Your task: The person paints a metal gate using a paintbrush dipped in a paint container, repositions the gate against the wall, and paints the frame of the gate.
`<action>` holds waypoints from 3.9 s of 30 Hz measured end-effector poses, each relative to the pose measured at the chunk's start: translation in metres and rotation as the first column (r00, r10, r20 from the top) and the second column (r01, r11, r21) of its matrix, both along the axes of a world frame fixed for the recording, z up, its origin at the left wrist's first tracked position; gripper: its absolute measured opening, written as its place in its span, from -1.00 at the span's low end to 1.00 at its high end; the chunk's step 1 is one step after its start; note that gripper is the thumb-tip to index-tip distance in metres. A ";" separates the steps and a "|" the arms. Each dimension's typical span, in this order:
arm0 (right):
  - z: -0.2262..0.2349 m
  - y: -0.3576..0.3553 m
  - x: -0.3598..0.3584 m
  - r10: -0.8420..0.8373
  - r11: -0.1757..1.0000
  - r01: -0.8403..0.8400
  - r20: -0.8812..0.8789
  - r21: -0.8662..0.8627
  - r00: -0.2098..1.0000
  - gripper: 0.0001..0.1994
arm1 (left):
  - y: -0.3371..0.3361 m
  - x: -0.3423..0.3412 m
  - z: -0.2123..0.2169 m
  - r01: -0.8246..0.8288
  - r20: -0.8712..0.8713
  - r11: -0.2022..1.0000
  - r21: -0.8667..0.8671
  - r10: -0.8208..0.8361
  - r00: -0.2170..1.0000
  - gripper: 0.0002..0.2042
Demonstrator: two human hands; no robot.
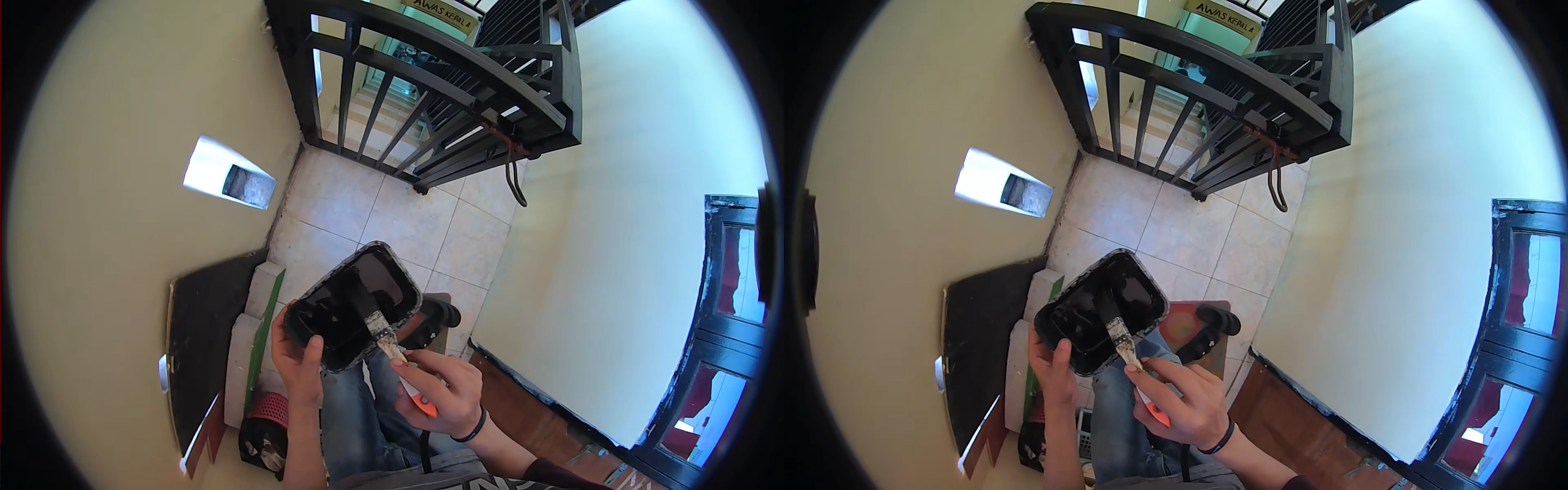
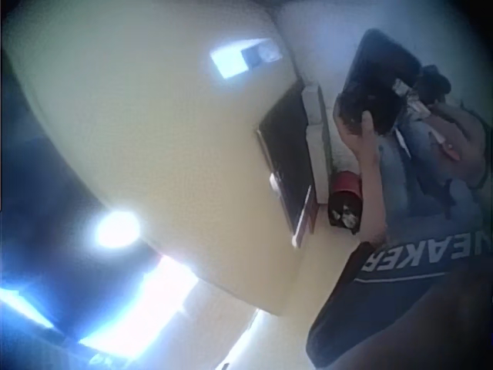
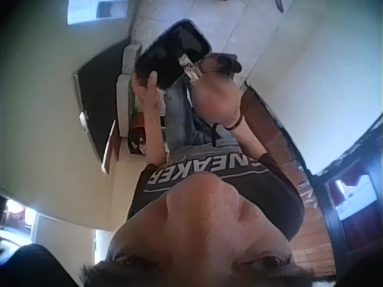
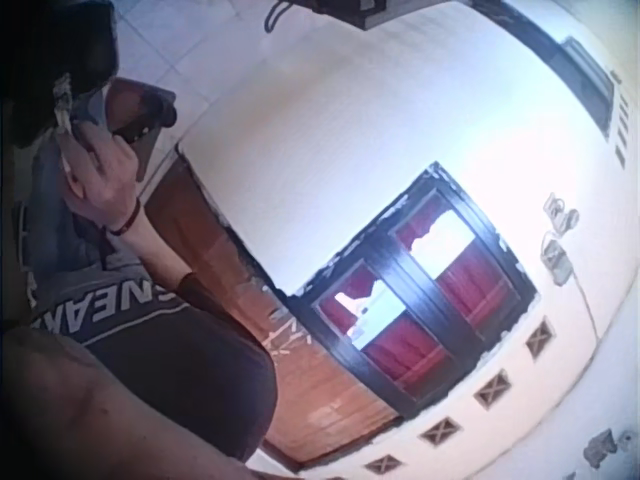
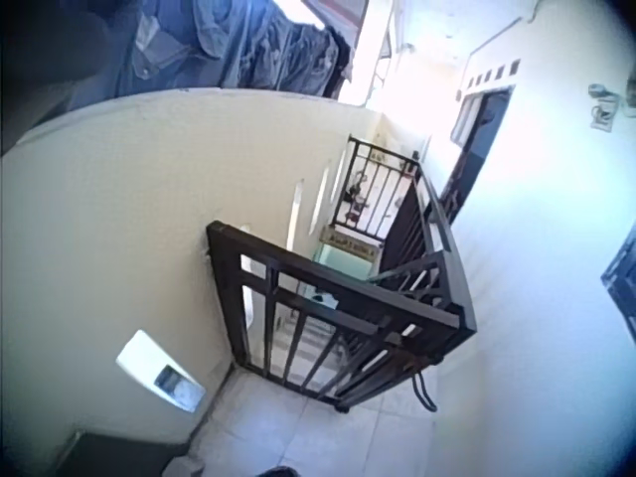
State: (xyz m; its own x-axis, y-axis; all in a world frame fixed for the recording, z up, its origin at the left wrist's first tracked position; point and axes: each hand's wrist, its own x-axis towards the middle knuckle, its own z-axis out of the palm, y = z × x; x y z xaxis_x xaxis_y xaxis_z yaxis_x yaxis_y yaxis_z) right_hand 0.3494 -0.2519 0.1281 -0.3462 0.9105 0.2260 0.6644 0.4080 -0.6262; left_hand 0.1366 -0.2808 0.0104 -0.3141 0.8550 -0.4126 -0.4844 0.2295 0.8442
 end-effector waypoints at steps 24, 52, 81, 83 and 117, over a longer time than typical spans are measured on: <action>0.026 -0.074 -0.058 0.088 0.992 -0.069 -0.184 0.107 0.979 -0.77 | -0.112 -0.048 0.020 -0.206 -0.009 0.979 -0.015 0.205 0.979 -0.33; -0.272 0.226 0.119 -0.348 0.585 0.139 0.093 0.799 0.933 -0.52 | 0.037 -0.029 -0.169 -0.091 -0.069 0.990 -0.107 0.084 0.994 -0.33; -0.365 0.294 0.173 -0.407 0.194 -0.102 0.174 0.976 0.896 -0.58 | 0.080 -0.026 -0.359 -0.290 -0.123 0.950 0.117 0.304 0.945 -0.48; -0.358 0.295 0.169 -0.405 0.174 -0.093 0.157 0.980 0.901 -0.58 | 0.075 -0.028 -0.361 -0.294 -0.141 0.949 0.114 0.309 0.941 -0.47; -0.391 0.313 0.126 -0.392 0.119 0.264 -0.199 0.957 0.898 -0.50 | 0.044 -0.029 -0.340 -0.340 -0.141 0.930 0.139 0.358 0.923 -0.45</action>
State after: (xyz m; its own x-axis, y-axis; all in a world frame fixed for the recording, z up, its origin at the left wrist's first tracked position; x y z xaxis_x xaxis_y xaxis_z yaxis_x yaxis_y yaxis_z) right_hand 0.4755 0.0611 -0.2630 -0.1502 0.0377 0.9879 0.9245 0.3594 0.1268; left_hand 0.1077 -0.2370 -0.3295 -0.6552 0.7160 -0.2409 -0.3719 -0.0281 0.9278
